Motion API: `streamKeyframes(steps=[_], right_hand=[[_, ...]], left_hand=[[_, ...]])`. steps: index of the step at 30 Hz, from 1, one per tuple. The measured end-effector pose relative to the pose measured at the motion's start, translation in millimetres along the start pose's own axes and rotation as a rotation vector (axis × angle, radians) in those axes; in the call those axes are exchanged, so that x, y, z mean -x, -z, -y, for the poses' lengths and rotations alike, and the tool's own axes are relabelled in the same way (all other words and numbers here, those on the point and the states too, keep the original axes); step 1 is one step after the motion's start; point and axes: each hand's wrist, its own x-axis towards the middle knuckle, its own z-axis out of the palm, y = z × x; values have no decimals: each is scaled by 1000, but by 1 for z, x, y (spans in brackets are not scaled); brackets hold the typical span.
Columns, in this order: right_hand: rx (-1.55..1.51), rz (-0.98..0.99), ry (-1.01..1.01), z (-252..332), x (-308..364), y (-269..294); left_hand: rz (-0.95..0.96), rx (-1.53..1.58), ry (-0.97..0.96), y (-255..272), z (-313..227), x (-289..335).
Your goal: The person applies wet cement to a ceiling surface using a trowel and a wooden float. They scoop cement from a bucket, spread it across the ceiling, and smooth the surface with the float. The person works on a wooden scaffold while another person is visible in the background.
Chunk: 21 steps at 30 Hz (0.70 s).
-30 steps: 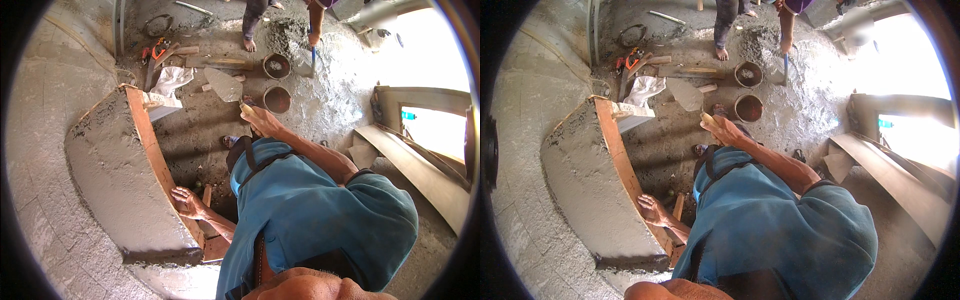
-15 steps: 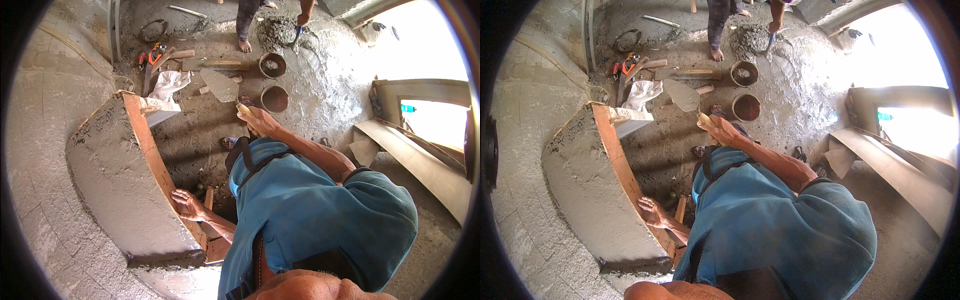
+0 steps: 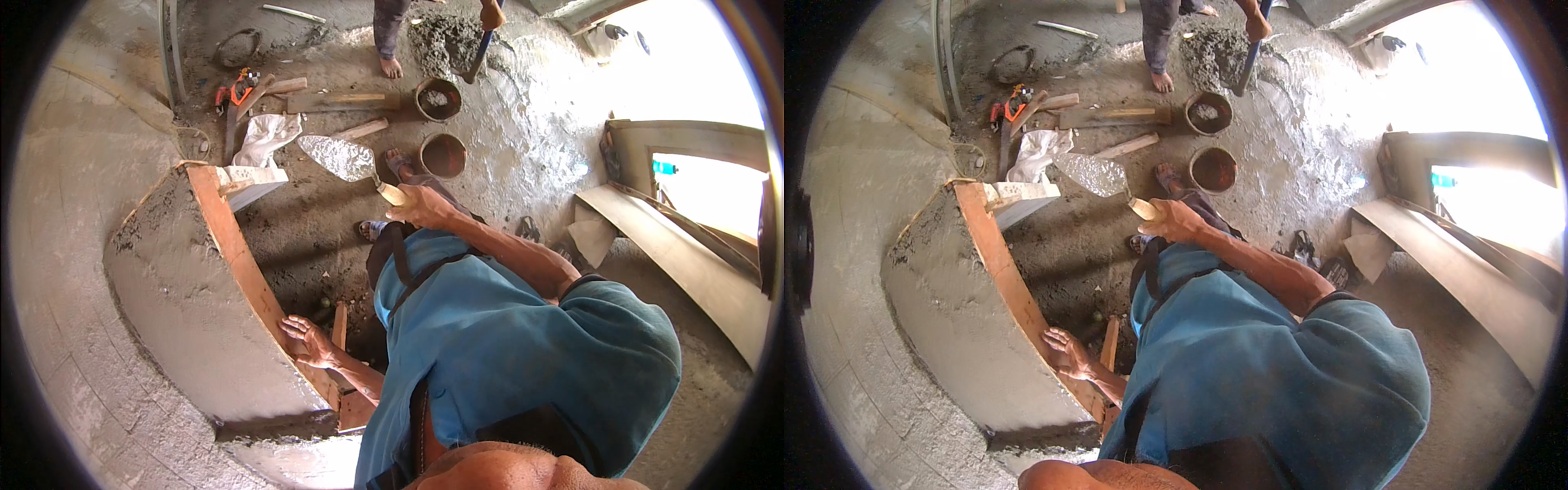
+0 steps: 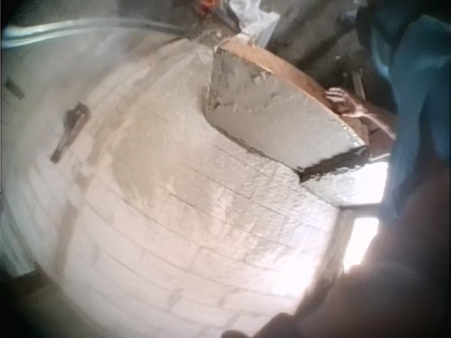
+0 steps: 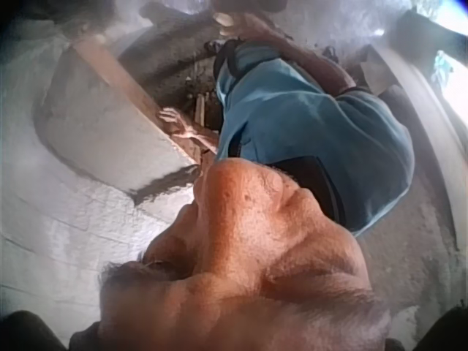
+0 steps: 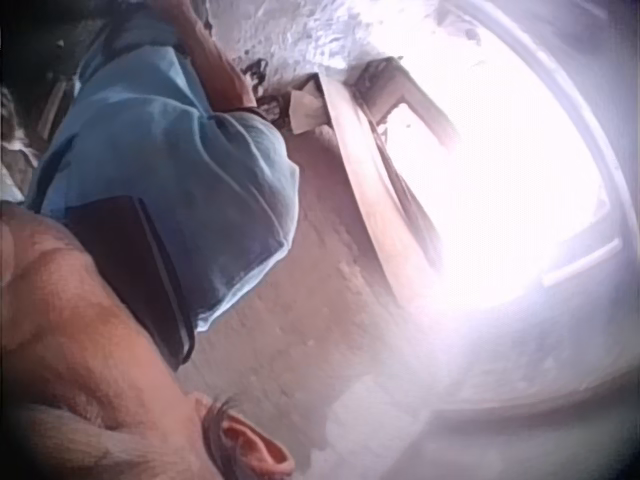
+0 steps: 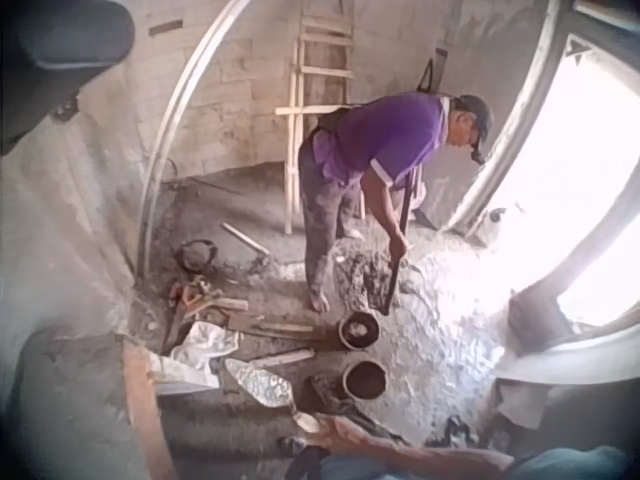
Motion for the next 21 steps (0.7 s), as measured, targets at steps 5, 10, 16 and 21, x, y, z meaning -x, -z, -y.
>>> streamKeyframes(steps=[5, 10, 16, 21], right_hand=[[2, -83, 88, -16, -26, 18], [-2, -18, -112, -68, -83, 41], [119, -187, -296, -191, -167, 84], [103, -197, -562, -281, -219, 127]], left_hand=[[-99, -212, -39, 11, 22, 15], [-332, -709, 211, 54, 35, 49], [-821, -1388, 262, 96, 70, 96], [-1079, -1788, 306, 107, 103, 136]])
